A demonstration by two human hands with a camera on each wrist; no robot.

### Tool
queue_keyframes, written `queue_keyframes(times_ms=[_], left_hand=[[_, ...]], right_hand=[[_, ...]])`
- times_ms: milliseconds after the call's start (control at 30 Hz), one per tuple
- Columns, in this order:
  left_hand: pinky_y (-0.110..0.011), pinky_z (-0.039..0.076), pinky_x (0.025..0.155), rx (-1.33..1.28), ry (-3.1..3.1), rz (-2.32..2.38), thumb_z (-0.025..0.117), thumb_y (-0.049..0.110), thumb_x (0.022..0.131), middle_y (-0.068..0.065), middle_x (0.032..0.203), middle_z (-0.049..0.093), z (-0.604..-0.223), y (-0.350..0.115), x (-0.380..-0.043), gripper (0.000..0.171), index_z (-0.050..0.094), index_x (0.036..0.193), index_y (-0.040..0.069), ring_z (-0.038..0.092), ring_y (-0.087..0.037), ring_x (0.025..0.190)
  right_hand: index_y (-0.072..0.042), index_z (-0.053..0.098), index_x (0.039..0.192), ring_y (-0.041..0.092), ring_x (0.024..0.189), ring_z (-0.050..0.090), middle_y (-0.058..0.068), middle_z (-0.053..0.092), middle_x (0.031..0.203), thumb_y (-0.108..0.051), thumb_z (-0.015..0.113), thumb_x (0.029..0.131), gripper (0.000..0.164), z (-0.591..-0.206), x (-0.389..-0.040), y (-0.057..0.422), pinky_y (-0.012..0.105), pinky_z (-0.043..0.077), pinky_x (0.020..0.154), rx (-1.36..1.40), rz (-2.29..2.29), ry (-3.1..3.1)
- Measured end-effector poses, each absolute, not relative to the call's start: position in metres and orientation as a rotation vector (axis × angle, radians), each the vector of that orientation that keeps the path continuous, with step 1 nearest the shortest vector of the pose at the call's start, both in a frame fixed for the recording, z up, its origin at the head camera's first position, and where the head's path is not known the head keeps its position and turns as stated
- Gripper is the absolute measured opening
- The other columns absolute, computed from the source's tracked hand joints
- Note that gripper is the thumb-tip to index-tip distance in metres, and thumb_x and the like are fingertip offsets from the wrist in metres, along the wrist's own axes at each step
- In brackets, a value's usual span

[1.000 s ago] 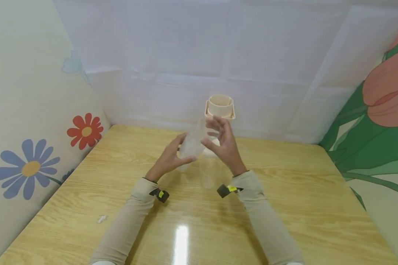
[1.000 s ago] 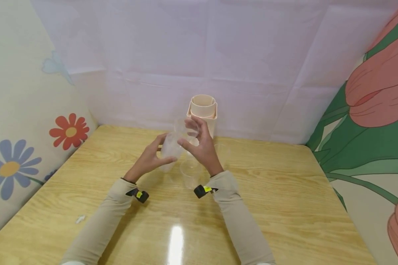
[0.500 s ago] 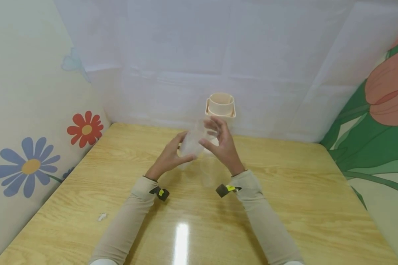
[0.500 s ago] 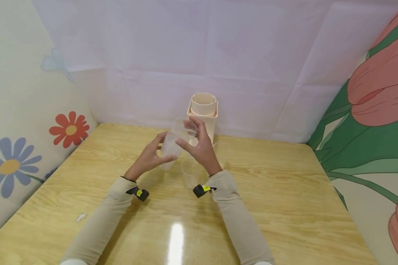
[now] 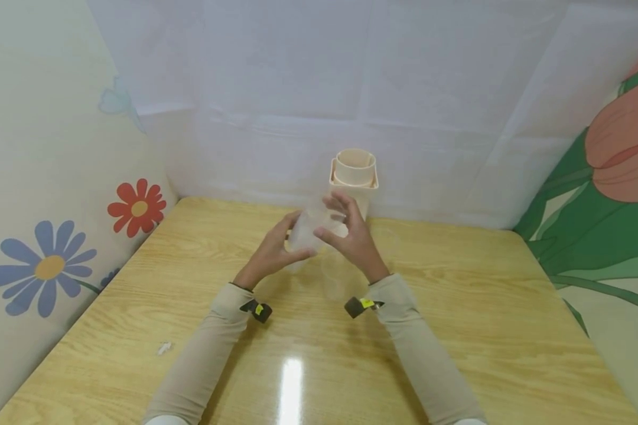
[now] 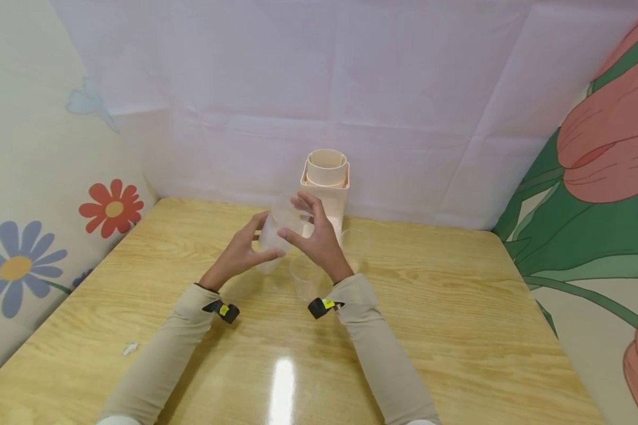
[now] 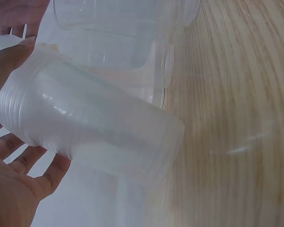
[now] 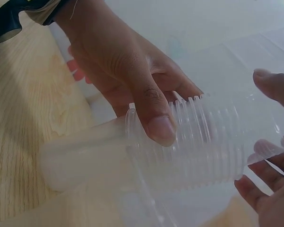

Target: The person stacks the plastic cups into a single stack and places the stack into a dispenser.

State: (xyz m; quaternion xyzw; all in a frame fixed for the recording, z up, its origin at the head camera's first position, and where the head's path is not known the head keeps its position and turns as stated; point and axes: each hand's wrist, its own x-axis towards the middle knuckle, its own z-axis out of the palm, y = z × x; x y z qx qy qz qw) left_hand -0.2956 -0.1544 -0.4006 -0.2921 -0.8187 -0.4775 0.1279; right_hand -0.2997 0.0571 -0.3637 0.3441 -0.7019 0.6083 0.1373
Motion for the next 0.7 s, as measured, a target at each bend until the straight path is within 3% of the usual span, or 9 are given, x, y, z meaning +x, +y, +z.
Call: queue_keyframes(times_ms=[100,267,400,700], left_hand=[[-0.052,0.052,0.092,-0.856,-2.37,-1.403,0.085,0.009,0.081,-0.021,0.14,0.052,-0.407,-0.156,-0.301,0.086,0.035,0.151,0.0,0.054,-0.035,0.12],[-0.049,0.053,0.091,-0.873,-2.358,-1.408,0.085,0.014,0.082,-0.016,0.14,0.052,-0.408,-0.158,-0.301,0.084,0.038,0.151,0.004,0.055,-0.031,0.12],[-0.049,0.053,0.091,-0.886,-2.36,-1.39,0.084,0.017,0.083,-0.016,0.141,0.052,-0.408,-0.158,-0.3,0.083,0.037,0.151,0.004,0.055,-0.03,0.121],[-0.049,0.053,0.094,-0.869,-2.393,-1.366,0.083,0.021,0.084,-0.016,0.144,0.05,-0.408,-0.158,-0.3,0.085,0.035,0.153,0.004,0.053,-0.03,0.123]], right_hand=[[0.003,0.033,0.147,0.037,0.132,0.047,0.024,0.05,0.143,0.01,0.075,0.083,0.077,-0.363,-0.299,0.056,0.051,0.042,0.107,0.965,1.752,-2.069],[0.012,0.031,0.145,0.045,0.133,0.044,0.032,0.046,0.142,0.013,0.073,0.083,0.075,-0.352,-0.289,0.055,0.059,0.039,0.107,0.971,1.735,-2.096],[0.016,0.031,0.143,0.045,0.133,0.043,0.034,0.045,0.142,0.012,0.072,0.084,0.071,-0.338,-0.275,0.055,0.056,0.04,0.108,0.962,1.708,-2.152],[0.009,0.029,0.148,0.039,0.137,0.042,0.028,0.046,0.146,0.006,0.074,0.086,0.076,-0.357,-0.289,0.056,0.052,0.039,0.11,0.92,1.656,-2.263]])
